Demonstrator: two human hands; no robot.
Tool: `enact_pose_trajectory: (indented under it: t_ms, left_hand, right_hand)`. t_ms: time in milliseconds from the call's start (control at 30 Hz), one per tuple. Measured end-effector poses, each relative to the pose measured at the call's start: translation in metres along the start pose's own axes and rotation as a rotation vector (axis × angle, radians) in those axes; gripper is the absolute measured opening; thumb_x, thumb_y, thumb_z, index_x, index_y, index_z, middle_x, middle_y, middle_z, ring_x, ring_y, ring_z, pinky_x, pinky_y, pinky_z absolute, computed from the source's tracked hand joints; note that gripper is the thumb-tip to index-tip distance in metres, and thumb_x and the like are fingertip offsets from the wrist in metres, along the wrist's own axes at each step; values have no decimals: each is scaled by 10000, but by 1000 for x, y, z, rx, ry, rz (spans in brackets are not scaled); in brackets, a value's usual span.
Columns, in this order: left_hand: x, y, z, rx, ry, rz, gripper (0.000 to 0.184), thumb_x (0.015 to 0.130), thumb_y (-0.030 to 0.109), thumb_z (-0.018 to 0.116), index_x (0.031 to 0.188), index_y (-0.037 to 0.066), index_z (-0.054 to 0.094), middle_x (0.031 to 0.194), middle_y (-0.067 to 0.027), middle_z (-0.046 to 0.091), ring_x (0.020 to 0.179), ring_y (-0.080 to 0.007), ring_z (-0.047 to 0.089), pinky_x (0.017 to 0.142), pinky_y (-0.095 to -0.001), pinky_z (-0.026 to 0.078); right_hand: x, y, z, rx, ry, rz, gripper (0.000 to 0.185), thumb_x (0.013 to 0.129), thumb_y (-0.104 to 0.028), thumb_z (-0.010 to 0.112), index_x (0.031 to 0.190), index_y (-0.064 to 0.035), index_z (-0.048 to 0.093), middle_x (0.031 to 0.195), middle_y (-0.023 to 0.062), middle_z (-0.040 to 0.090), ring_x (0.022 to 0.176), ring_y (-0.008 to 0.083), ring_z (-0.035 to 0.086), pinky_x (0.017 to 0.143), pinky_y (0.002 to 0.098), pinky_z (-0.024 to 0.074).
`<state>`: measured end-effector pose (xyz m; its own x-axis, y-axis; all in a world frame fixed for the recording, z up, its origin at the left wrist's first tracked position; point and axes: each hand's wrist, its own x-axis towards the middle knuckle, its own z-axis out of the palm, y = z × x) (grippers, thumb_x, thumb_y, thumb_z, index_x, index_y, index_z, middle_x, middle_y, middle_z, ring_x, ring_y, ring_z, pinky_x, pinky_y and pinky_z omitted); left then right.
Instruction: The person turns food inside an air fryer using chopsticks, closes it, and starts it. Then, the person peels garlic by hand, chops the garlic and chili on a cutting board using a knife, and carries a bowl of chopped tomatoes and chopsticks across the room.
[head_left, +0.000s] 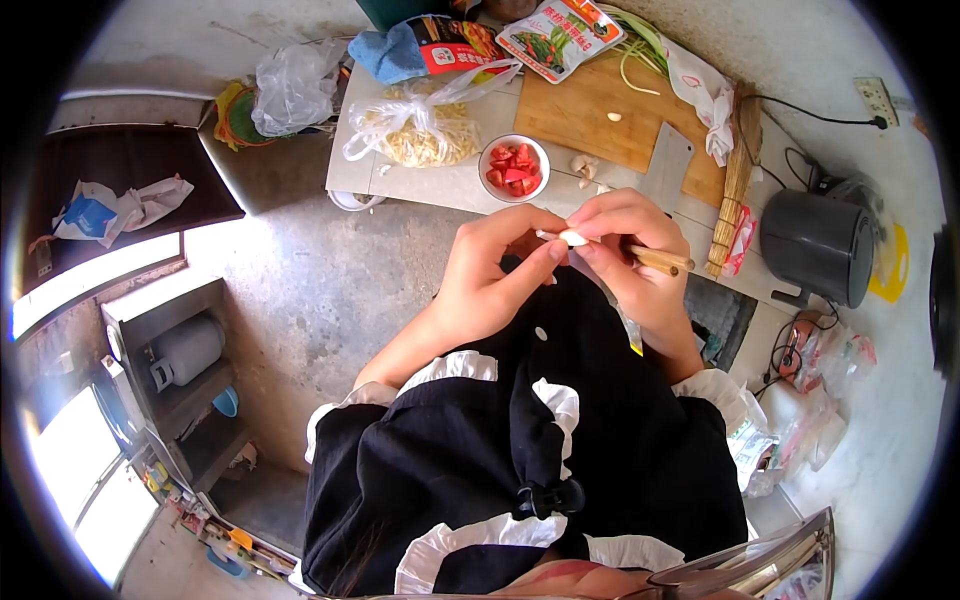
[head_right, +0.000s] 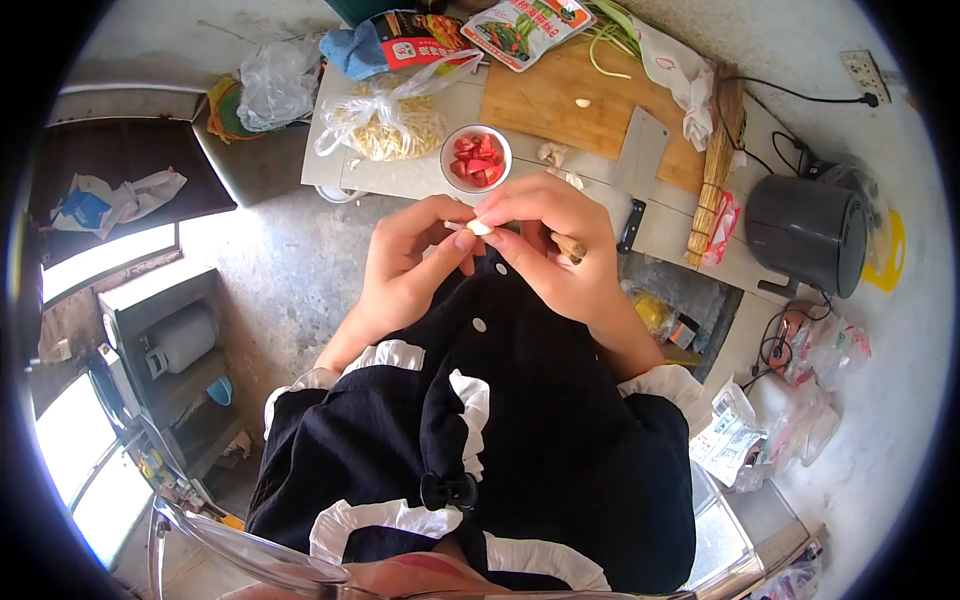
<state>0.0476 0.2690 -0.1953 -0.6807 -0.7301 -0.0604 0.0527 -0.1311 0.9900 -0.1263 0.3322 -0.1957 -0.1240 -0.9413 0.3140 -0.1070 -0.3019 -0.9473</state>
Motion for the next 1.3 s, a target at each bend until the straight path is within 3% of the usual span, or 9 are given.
enact_pose_trajectory:
  t_ms: [333,633,833,933,1300]
  left_hand:
    - [0,-1,7,218,160,169,123,827,22,681,942,-18,664,774,-92,657,604,-134,632,546,-254,494]
    - [1,-3,4,538,200,379,148,754,-11,712,889,-16,651,769,-96,653,566,-179,620,520,-266,487]
    - [2,6,5,461,123,357,149,764,-19,690,909,-23,655,790,-111,662,571,-183,626,532,-271,497]
    - [1,5,7,457,223,332,144,777,-26,678,920,-26,662,779,-114,664,579,-170,638,534,-267,503]
    - [1,3,11,491,301,351,117,787,-30,677,904,-35,669,750,-119,676,623,-181,683,560,-261,539]
  right_hand:
    - [-1,-2,4,-45,41,54,226,785,35,674,994,-49,677,1024,41,604,520,4,363,467,167,269]
    - [-1,-6,9,-99,-5,104,228,815,21,652,1028,-47,698,992,39,604,545,13,413,484,172,301]
    - [3,-8,5,-183,-3,34,224,823,47,640,1028,-29,690,945,66,623,674,88,565,538,205,420]
    - [4,-14,7,-241,4,5,255,808,81,645,1038,-21,680,947,80,624,761,138,625,602,235,489]
    - [-1,-9,17,-433,72,-119,353,719,97,716,1046,-32,685,901,82,600,733,176,656,589,259,497]
